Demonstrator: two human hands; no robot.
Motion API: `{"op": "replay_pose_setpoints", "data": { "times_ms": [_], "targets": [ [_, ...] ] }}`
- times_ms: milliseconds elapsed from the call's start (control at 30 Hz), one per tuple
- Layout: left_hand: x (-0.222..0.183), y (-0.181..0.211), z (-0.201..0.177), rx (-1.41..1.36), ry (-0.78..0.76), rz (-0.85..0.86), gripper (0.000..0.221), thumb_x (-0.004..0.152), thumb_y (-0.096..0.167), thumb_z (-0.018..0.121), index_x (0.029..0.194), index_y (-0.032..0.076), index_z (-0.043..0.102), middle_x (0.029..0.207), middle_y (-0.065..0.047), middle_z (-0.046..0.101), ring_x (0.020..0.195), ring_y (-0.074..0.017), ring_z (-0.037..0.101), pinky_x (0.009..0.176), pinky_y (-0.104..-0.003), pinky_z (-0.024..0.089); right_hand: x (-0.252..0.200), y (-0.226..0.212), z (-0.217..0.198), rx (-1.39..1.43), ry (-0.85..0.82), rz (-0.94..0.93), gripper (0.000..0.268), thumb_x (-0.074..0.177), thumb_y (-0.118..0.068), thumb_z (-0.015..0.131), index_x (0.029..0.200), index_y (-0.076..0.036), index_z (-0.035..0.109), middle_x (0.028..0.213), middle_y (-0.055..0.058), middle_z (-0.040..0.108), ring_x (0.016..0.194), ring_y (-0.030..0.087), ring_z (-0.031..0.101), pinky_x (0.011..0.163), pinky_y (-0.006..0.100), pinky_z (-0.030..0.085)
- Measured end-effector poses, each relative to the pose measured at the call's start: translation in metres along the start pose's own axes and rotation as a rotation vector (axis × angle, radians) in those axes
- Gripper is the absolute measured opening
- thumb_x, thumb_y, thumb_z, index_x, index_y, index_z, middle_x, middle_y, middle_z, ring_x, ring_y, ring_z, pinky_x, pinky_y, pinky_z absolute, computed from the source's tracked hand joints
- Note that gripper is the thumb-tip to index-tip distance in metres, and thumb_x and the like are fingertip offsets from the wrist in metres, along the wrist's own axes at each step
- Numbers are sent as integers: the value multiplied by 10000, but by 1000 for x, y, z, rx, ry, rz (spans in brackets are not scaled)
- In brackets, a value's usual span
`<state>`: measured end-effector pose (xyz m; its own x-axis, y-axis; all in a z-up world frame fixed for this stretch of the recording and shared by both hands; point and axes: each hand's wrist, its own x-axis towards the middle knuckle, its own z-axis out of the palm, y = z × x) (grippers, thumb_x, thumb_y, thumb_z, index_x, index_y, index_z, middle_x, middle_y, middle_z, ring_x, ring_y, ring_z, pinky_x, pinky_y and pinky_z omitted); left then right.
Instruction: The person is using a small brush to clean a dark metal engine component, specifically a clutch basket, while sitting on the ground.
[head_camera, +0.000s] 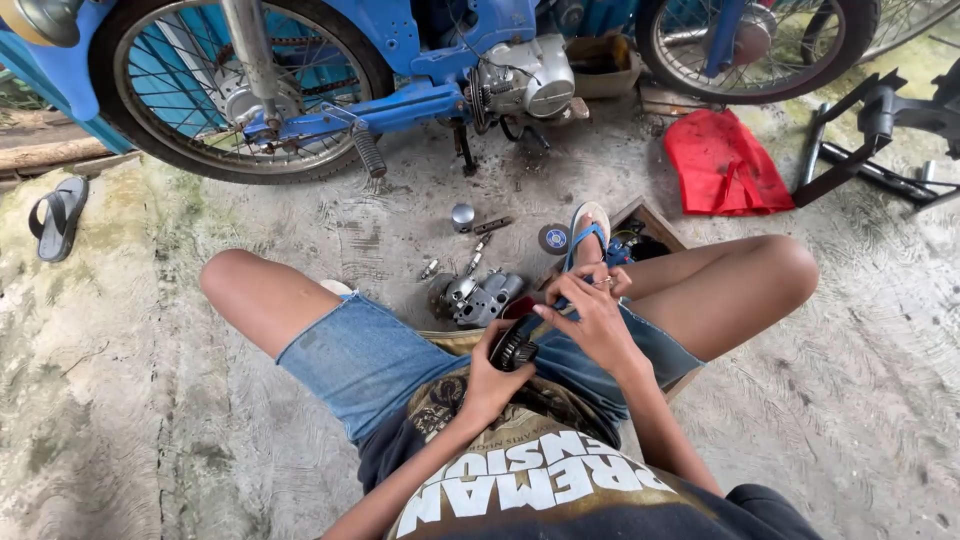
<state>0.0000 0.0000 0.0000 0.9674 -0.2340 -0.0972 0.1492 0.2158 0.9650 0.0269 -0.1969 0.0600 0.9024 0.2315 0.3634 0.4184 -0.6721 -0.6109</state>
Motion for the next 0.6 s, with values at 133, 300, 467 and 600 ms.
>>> {"op": "replay_pose_setpoints", "data": {
  "times_ms": [133,300,467,600],
  "targets": [
    [-4,14,1,-14,6,10,493,687,-44,685,1172,33,645,937,-207,679,866,-243,596,752,-429,545,18,-61,-25,-1,0,-7,183,912,-221,780,945,-161,610,888,37,709,948,265,687,923,391,475],
    [1,-10,-4,-27,12,-15,518,664,-75,679,1163,63,671,948,-182,695,900,-231,611,777,-402,546,24,-58,-33,-53,-78,-15,127,963,-292,735,975,-198,651,897,32,725,881,277,703,834,413,529],
    [-1,14,2,1,1,2,582,635,-92,715,1190,77,674,987,-172,710,935,-221,614,803,-401,559,9,-34,-17,-21,-37,-63,157,923,-315,766,954,-209,655,852,9,704,910,247,656,849,367,485],
    [-3,10,2,3,17,-56,561,646,-94,685,1175,90,685,950,-173,695,873,-230,602,765,-400,558,3,-10,10,-137,-60,-139,177,883,-343,788,888,-250,637,803,-30,676,960,229,512,997,439,243]
  ]
}}
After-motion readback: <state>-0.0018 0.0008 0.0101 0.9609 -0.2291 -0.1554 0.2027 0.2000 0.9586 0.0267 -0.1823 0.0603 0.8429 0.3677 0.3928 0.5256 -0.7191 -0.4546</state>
